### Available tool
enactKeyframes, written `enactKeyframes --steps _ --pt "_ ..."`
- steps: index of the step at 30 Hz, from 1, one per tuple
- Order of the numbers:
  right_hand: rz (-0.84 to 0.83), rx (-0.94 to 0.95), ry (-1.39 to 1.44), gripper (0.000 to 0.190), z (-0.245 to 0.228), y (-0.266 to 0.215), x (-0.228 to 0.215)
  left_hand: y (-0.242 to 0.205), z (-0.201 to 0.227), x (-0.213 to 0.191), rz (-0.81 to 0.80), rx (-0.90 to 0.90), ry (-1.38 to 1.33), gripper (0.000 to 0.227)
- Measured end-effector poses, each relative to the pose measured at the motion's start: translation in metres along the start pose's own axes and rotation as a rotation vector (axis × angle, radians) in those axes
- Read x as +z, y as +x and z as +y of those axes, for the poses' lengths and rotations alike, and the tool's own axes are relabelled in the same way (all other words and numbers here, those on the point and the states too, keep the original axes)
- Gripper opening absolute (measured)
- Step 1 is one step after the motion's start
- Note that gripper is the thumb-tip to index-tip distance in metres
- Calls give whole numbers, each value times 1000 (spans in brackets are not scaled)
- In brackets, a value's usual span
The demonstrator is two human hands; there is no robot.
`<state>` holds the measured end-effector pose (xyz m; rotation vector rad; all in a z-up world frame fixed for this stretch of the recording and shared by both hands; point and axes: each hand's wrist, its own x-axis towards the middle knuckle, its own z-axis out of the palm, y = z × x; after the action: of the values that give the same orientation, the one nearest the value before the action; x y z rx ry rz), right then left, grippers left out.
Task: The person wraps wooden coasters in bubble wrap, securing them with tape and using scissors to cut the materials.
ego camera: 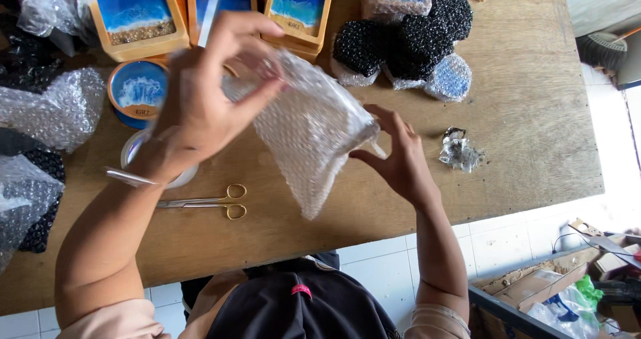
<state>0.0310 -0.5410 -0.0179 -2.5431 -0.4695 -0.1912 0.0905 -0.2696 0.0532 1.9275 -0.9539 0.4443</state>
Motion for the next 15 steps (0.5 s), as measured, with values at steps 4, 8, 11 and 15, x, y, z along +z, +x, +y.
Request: enactKeyframes --steps 4,8,11,15 --pt "87 39 320 37 9 -1 -13 4 1 -19 27 -87 20 43" --pt "199 150 375 19 7 -11 -25 6 0 -20 28 -234 -131 43" --pt "120 231 451 21 -3 -18 -39 0 -10 -11 5 -222 -86 46" --pt "17 387 548 22 4 -19 -23 -10 -37 13 -11 -266 -150 41"
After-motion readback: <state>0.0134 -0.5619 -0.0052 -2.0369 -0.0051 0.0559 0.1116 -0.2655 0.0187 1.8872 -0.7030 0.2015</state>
